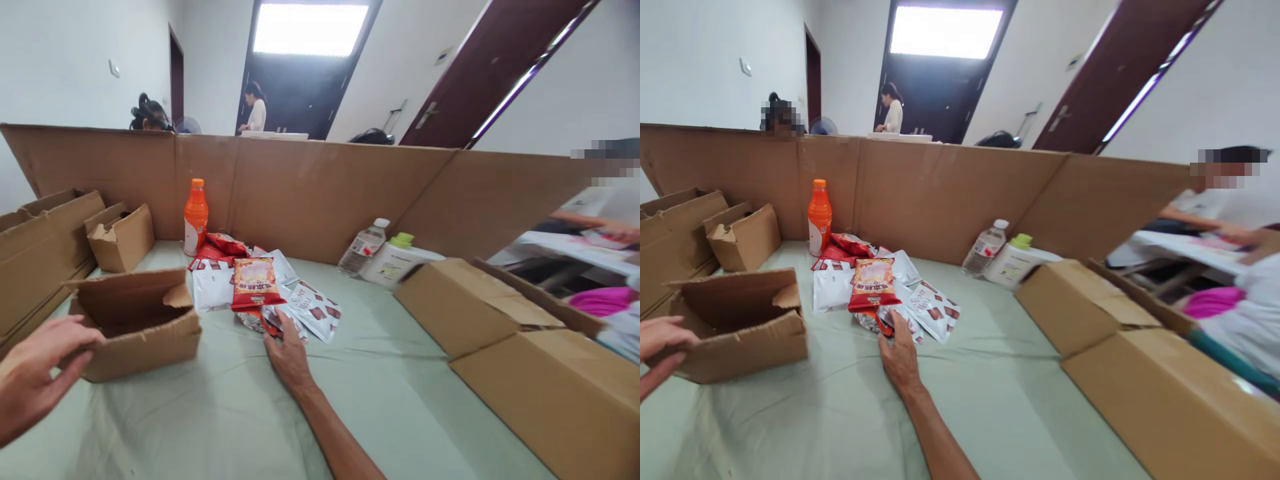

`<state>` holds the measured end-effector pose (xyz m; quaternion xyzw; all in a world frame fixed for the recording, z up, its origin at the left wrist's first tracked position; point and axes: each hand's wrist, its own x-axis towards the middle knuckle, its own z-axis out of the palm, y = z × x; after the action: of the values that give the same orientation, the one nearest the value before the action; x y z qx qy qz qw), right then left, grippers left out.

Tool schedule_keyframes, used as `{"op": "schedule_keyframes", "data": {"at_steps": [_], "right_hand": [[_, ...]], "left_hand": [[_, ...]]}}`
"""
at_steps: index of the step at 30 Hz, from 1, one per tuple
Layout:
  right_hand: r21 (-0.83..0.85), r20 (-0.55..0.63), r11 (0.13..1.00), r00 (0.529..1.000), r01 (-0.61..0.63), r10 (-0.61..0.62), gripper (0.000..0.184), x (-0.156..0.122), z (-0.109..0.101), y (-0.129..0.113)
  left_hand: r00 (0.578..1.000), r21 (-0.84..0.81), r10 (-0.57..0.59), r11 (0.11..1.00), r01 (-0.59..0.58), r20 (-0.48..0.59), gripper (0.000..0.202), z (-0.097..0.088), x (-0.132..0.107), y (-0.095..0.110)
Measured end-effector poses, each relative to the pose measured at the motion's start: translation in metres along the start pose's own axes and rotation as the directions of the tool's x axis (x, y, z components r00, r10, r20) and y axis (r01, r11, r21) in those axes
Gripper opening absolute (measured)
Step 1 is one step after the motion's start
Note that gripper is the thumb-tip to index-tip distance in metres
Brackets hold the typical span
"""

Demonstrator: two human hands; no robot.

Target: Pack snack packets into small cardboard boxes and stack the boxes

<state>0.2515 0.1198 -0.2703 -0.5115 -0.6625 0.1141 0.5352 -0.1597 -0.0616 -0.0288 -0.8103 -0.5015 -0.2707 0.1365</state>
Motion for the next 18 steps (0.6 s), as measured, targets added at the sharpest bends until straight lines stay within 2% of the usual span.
{"op": "schedule_keyframes", "data": {"at_steps": [2, 6, 8, 11, 13, 15, 18], "right_hand": [[0.021, 0.002, 1.0, 1.0, -0.009, 0.009, 0.06, 0.001, 0.001, 0.001], [0.066, -0.005, 0.997, 0.999, -0.039, 0.039, 0.059, 0.002, 0.003, 0.002], [0.089, -0.012, 0.994, 0.998, -0.06, 0.061, 0.057, 0.003, 0.002, 0.0], [0.12, -0.022, 0.989, 0.995, -0.091, 0.094, 0.055, 0.004, -0.002, -0.003], [0.135, -0.033, 0.985, 0.993, -0.111, 0.116, 0.054, 0.004, -0.005, -0.005], [0.147, -0.043, 0.981, 0.99, -0.128, 0.135, 0.052, 0.005, -0.007, -0.006], [0.165, -0.054, 0.976, 0.986, -0.145, 0.156, 0.048, 0.007, -0.011, -0.008]], "left_hand": [[0.988, -0.043, 0.15, 0.988, -0.148, 0.033, 0.024, 0.004, 0.002, 0.03], [0.976, -0.195, 0.215, 0.959, -0.204, 0.036, 0.03, 0.022, 0.025, 0.079], [0.969, -0.255, 0.248, 0.938, -0.235, 0.02, 0.032, 0.031, 0.035, 0.092], [0.96, -0.248, 0.28, 0.929, -0.274, -0.014, 0.034, 0.038, 0.038, 0.097], [0.976, -0.232, 0.213, 0.949, -0.216, -0.039, 0.04, 0.038, 0.031, 0.095], [0.994, -0.288, 0.059, 0.954, -0.084, -0.093, 0.057, 0.04, 0.018, 0.088], [0.973, -0.504, -0.178, 0.86, 0.081, -0.147, 0.079, 0.053, -0.002, 0.066]]}}
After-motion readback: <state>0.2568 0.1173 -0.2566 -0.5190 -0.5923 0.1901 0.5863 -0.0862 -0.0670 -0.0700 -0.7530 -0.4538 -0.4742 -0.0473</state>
